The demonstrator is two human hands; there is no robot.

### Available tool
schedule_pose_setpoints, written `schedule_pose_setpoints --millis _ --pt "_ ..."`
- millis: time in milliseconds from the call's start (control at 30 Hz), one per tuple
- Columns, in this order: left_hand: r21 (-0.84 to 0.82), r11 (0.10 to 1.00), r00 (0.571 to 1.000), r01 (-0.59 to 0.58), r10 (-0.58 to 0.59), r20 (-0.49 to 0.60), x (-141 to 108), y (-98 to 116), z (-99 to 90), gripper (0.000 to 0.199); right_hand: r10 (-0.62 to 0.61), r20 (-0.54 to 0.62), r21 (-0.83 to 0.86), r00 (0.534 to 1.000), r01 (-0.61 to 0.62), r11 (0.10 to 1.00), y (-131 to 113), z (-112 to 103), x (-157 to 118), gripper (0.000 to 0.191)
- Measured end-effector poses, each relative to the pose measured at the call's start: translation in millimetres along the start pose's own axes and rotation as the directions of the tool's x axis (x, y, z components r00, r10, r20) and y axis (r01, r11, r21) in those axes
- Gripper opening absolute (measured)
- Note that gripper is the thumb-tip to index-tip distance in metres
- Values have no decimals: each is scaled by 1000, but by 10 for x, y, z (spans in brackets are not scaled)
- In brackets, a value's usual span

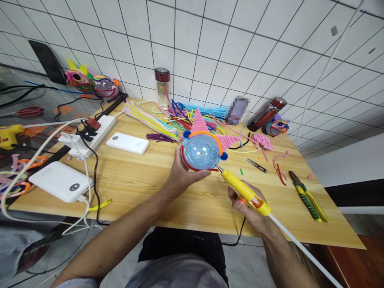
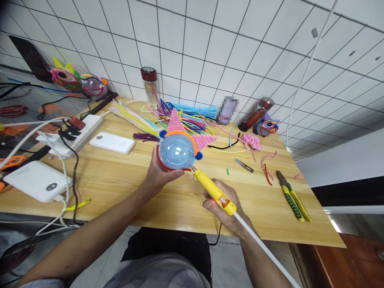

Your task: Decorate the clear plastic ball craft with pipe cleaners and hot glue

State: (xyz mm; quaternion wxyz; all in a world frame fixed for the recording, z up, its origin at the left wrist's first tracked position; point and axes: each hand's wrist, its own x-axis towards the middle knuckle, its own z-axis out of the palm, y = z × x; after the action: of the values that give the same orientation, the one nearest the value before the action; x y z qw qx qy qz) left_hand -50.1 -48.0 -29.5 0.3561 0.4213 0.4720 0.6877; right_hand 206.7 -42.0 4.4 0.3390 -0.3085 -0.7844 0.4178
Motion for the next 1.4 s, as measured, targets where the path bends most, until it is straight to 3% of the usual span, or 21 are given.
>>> schedule_pose_setpoints --millis 600,1400 --pt "-1 1000 999 24 -24 22 -2 19 1 118 -47 -23 -76 999 45 996 -34 29 47 54" --pt "-5 1000 999 19 -18 48 4 2 -11 119 -6 -38 -103 999 2 995 -93 28 78 59"
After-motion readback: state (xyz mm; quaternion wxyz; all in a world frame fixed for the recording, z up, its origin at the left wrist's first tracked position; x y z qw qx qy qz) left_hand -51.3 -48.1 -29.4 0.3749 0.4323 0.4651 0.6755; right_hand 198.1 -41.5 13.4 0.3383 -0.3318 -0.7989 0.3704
